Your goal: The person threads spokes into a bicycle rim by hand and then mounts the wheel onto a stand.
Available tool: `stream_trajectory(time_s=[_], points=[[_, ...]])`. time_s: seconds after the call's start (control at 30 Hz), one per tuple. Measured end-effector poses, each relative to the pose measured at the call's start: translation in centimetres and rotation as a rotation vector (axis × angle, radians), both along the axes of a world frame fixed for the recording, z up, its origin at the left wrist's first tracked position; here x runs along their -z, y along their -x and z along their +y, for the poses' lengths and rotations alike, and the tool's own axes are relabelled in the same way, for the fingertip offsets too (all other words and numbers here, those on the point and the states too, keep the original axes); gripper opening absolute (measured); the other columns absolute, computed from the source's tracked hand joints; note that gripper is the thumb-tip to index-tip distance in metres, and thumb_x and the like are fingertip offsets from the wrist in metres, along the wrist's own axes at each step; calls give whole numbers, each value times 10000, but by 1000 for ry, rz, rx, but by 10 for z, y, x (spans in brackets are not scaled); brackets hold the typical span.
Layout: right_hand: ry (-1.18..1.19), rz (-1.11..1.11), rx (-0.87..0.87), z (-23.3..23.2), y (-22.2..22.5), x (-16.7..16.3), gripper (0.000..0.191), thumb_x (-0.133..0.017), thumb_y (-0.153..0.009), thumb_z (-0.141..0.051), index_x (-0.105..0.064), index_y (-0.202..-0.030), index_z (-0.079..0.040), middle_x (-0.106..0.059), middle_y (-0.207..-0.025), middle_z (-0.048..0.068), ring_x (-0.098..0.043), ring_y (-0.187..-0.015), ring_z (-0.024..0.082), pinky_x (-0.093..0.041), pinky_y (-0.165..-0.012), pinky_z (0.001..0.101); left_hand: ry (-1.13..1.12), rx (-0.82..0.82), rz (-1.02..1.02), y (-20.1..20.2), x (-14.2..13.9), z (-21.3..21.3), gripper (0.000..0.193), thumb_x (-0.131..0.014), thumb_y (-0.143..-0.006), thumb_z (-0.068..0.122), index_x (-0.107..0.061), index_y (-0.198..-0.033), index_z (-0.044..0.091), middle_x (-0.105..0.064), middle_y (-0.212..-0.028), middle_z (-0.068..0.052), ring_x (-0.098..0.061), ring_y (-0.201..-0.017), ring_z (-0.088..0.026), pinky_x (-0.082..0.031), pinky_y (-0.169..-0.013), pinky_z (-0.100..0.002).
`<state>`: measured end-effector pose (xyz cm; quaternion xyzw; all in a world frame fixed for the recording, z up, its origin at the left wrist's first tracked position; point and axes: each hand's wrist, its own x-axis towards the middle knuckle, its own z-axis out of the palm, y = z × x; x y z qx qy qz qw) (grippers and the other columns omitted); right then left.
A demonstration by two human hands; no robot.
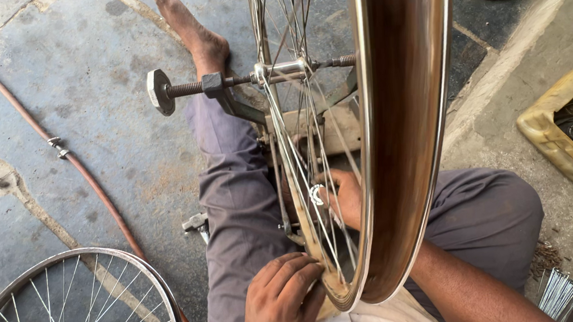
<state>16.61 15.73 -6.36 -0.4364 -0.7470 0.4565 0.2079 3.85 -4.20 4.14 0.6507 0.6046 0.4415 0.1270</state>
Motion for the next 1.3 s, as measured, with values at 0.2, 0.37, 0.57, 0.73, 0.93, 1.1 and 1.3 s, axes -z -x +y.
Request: stream_trajectory(time_s=[0.2, 0.37, 0.57, 0.73, 0.93, 1.1, 1.3], points=[[304, -358, -61, -10, 3, -46, 239, -717, -886, -198, -756, -1105, -109, -769, -807, 79, -742, -676, 189, -596, -666, 353, 29, -5, 2, -1, 7, 1, 251, -835, -793, 99, -725, -1010, 41, -768, -1008, -90, -765, -1006, -243, -619, -857, -361], [243, -347, -142, -19, 3, -71, 249, -757, -863, -241, -775, -1064, -95, -805, -847, 72, -771, -786, 160, -603, -751, 332, 114, -26, 14, -2, 12, 1, 245, -823, -810, 116, -731, -1022, 34, -771, -1013, -98, -763, -1003, -250, -615, -852, -367], [204, -382, -210, -22, 2, -81, 309, -758, -855, -272, -762, -1120, -112, -812, -936, 78, -785, -868, 176, -605, -810, 349, 146, -18, 11, -2, 13, 3, 252, -824, -808, 128, -733, -1026, 39, -770, -1025, -94, -760, -1006, -246, -614, -855, -367], [249, -371, -259, -17, 4, -92, 365, -752, -860, -284, -745, -1189, -126, -821, -995, 102, -798, -903, 204, -612, -850, 364, 136, -9, 0, 0, 11, 4, 259, -821, -797, 122, -731, -1022, 31, -768, -1027, -103, -757, -994, -254, -613, -842, -367], [246, -390, -264, -25, 3, -98, 400, -745, -856, -332, -727, -1210, -146, -813, -1040, 91, -795, -962, 209, -606, -898, 370, 157, -15, -9, -2, 11, 3, 235, -823, -824, 133, -732, -1018, 37, -771, -1018, -90, -764, -989, -229, -621, -831, -350], [154, -416, -221, -26, 0, -88, 383, -745, -883, -341, -745, -1216, -153, -796, -1072, 100, -771, -1015, 236, -578, -936, 390, 155, -3, 12, 0, 11, 4, 241, -818, -819, 130, -731, -1024, 35, -769, -1029, -89, -761, -982, -234, -617, -820, -355], [-171, -311, -135, -42, -6, -66, 376, -758, -863, -312, -732, -1166, -90, -766, -1094, 138, -737, -984, 291, -568, -876, 414, 177, -6, -12, 1, 12, 3, 258, -810, -798, 117, -729, -1030, 41, -763, -1052, -89, -759, -979, -243, -615, -817, -356]])
